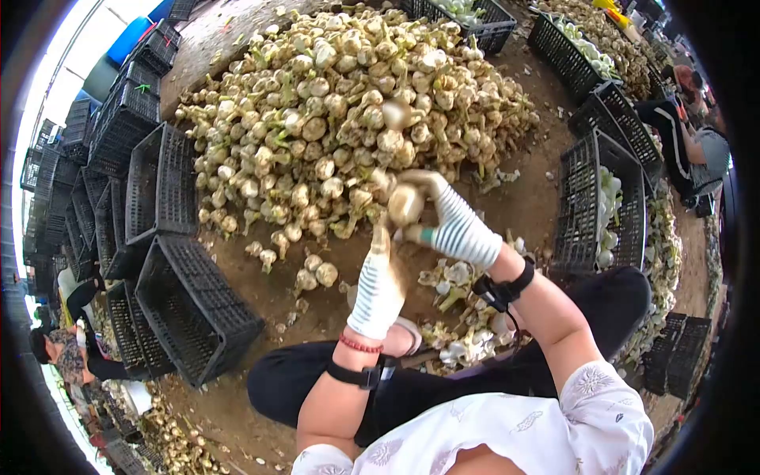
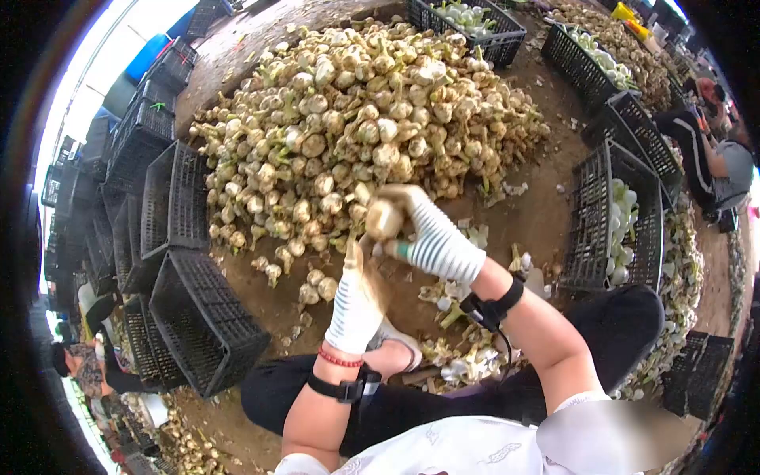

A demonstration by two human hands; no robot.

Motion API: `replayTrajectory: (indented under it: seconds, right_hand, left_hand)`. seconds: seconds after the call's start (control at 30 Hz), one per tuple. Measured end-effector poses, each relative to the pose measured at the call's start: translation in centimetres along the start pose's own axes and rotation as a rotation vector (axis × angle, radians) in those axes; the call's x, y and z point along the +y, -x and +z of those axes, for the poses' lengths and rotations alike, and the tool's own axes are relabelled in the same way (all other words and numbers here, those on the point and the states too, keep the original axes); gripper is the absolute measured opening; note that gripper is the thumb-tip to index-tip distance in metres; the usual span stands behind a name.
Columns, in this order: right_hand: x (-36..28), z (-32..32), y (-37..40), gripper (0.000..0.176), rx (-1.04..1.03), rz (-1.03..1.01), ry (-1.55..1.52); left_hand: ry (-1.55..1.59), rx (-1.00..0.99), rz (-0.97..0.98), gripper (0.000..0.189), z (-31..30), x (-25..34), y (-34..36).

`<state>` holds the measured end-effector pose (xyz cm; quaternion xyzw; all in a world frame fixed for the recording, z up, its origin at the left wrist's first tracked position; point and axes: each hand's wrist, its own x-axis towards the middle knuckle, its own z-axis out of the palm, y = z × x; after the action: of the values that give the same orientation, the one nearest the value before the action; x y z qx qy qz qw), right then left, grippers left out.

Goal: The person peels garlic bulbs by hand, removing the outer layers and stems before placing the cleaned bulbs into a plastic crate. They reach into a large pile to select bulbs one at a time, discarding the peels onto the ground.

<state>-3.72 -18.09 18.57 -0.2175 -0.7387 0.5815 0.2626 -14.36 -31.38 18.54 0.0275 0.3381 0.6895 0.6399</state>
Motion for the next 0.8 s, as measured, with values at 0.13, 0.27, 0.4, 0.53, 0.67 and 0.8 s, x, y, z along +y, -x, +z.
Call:
replayTrajectory:
  seconds: [0.13, 0.27, 0.4, 0.53, 0.67, 0.8]
  right_hand:
    - [-2.8, 1.2, 4.2, 0.056, -0.047, 0.116, -0.157]
    - [-2.3, 0.5, 5.5, 0.048, 0.113, 0.295, -0.389]
    - [-5.6, 1.0, 5.9, 0.054, -0.003, 0.356, -0.449]
    - [-5.8, 2.4, 5.7, 0.042, 0.08, 0.353, -0.39]
    - [-5.1, 2.4, 6.0, 0.033, 0.123, 0.285, -0.265]
    - [-4.7, 1.0, 6.3, 0.029, 0.028, 0.275, -0.107]
  left_hand:
    - [-0.223, 0.092, 0.135, 0.046, -1.3, -0.7, 1.3]
    - [-0.773, 0.176, 0.486, 0.064, -1.3, -1.1, 2.2]
    - [-1.228, 0.2, 0.855, 0.071, -1.6, -2.3, 2.0]
    - [-1.42, 0.215, 0.994, 0.071, -1.1, -2.5, 2.2]
    - [-1.452, 0.216, 1.036, 0.07, -0.5, -2.3, 2.7]
    - [-1.078, 0.119, 0.739, 0.074, -1.1, -2.4, 2.7]
